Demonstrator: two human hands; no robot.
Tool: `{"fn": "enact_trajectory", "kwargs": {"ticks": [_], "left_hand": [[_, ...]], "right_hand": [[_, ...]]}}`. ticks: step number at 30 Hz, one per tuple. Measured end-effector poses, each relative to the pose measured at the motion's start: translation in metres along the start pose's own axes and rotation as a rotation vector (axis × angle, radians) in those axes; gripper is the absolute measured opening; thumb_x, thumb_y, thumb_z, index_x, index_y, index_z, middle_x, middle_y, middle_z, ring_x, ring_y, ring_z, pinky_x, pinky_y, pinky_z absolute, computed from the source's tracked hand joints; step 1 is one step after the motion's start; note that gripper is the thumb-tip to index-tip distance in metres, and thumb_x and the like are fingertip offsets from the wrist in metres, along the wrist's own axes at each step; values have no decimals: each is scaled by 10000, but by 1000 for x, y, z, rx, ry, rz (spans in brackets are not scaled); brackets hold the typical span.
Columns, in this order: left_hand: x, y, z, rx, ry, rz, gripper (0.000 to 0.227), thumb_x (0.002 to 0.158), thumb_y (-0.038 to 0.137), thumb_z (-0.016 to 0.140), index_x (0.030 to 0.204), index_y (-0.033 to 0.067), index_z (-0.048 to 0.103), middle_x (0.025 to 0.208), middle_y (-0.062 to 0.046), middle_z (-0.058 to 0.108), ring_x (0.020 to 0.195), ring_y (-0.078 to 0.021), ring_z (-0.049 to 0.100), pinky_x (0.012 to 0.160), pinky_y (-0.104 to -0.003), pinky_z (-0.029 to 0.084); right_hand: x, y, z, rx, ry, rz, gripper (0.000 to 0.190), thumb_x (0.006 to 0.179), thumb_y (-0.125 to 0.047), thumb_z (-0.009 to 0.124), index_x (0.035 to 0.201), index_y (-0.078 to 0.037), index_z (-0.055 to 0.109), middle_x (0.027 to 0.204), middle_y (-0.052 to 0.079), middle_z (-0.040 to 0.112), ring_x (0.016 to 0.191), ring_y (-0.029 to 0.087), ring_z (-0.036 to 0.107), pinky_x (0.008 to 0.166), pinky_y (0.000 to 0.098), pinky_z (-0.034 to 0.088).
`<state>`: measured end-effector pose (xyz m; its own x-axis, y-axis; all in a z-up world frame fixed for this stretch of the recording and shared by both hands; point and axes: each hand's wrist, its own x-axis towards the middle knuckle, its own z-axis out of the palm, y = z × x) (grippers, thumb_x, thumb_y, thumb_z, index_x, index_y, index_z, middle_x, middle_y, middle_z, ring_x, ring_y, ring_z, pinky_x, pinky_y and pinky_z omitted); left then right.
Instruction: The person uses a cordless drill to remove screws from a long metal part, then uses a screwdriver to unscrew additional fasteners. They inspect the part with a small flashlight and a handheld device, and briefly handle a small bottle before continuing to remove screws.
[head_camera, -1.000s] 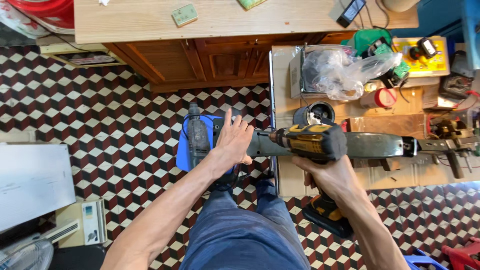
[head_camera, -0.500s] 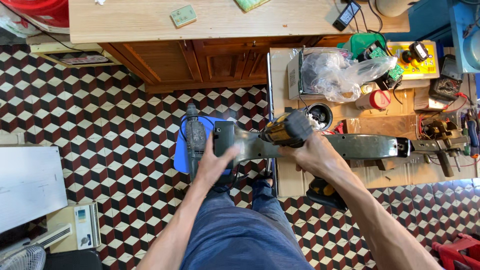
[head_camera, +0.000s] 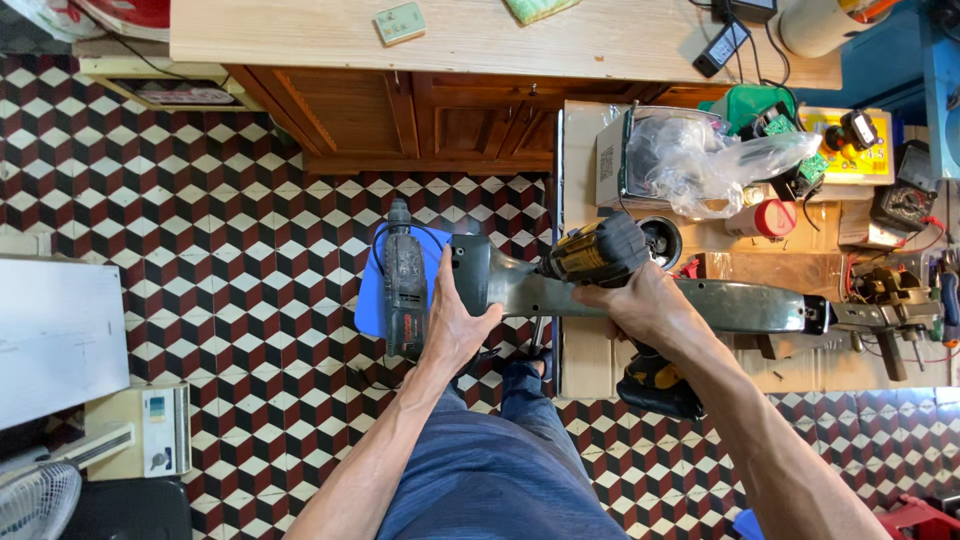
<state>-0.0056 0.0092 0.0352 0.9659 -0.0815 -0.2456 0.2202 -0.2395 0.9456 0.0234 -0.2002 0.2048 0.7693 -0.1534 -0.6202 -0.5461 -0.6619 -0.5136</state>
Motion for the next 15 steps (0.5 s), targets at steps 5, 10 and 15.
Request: {"fn": "enact_trajectory", "kwargs": {"ticks": [5,10,15], "left_hand": [[4,-3,4,-19,12,44,1108,760,173,787,1601,-13,90,1568,-301,321,1449,-409,379,1209,-434,321],[6,-5,7,12,26,45,1098,755,170,789,1584,-39,101,1611,-312,255,1505,-427,280,1249,-438,233],[5,-6,9,17,15,28,1098,751,183,781,1586,-37,104,1615,-307,250,1512,-418,270,1256,-437,225]], "right_hand": [[11,7,6,-95,36,-158,399,793,-154,784,1171,-78,681,867,25,737,628,127,593,572,329,526],[25,20,1,-62,-13,-327,351,796,-129,777,1133,-62,705,910,18,754,768,105,637,712,307,538],[22,18,0,-74,-12,-206,299,815,-148,777,1084,-37,709,828,55,732,717,138,639,665,334,542]]}}
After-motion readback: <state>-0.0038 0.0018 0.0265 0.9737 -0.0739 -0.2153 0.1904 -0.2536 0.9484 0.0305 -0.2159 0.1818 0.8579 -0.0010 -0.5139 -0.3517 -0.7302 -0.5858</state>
